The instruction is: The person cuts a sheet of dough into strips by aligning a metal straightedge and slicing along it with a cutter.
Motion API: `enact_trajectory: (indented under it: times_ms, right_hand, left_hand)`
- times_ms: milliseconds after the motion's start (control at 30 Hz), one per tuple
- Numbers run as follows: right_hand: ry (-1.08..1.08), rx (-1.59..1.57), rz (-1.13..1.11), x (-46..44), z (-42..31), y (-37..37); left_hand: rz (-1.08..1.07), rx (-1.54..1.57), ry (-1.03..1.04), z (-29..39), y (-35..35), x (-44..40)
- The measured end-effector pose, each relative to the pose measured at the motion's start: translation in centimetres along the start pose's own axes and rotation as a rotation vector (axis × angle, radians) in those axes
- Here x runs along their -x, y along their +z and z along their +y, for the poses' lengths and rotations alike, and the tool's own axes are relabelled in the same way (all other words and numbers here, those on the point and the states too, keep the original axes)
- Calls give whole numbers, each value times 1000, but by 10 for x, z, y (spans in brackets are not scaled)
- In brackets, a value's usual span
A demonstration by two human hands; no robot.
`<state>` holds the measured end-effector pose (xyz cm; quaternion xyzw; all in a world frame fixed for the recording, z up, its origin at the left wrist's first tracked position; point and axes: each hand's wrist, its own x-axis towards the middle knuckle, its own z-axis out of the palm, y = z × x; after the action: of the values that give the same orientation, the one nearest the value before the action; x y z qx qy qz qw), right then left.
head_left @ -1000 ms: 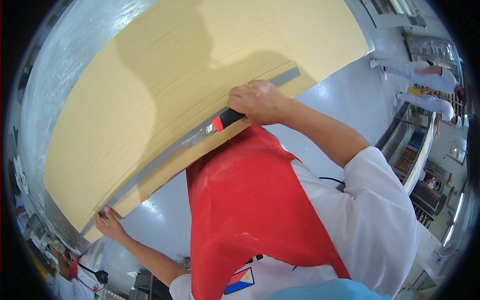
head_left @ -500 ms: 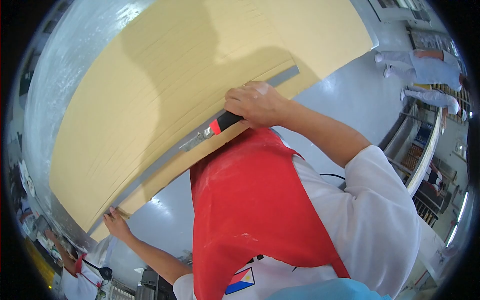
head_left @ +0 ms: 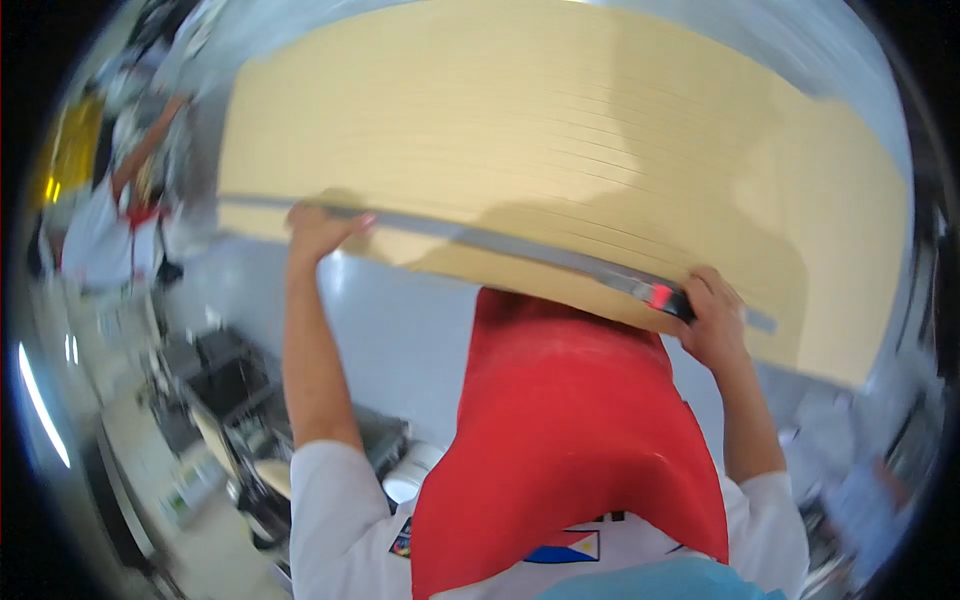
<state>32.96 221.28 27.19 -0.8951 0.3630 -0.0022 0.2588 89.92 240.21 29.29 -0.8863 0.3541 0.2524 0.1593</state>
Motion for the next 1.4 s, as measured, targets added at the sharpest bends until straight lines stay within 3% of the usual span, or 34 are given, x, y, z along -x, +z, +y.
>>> enact_trajectory:
  times_ms: [33,100,167,267,333,467,533,600,733,833,967,1067,1133,1267,1333,1400]
  right_hand:
    - [2,11,-40,-3,1,-4]
    - [-56,-27,-74,-16,1,-12]
    - [-126,-111,-85,-38,-13,-14]
    - [-175,-186,-58,-106,-56,-8]
    - [-260,-132,-165,-167,-91,8]
    - [-449,-166,-239,-283,-246,49]
    - [-644,-120,-210,-343,-317,101]
    - [-725,-100,-327,-384,-400,136]
    - [-810,18,-278,-450,-545,209]
    - [-794,59,-232,-479,-615,239]
    - [-829,173,-198,-497,-657,254]
    - [-727,94,-371,-507,-663,255]
    - [-839,113,-283,-508,-666,258]
    - [-842,208,-333,-507,-689,243]
    - [-763,228,-497,-508,-708,228]
    - [-751,206,-526,-514,-720,222]
  left_hand:
    - [142,-36,-6,-23,29,-19]
    - [219,61,55,-1,16,4]
    - [108,17,-22,-2,13,6]
    - [207,2,-66,-4,32,1]
    - [243,99,-129,9,27,12]
    - [210,238,-150,7,12,31]
    - [261,297,-158,6,16,32]
    - [305,346,-156,6,26,33]
    - [351,460,-94,-3,30,35]
    - [385,538,-67,-6,39,34]
    - [357,594,-19,-14,40,31]
    - [276,435,0,-18,37,32]
    - [252,422,18,-23,34,36]
    - [230,379,45,-28,34,36]
    - [244,391,34,-25,38,34]
    - [256,399,31,-21,41,34]
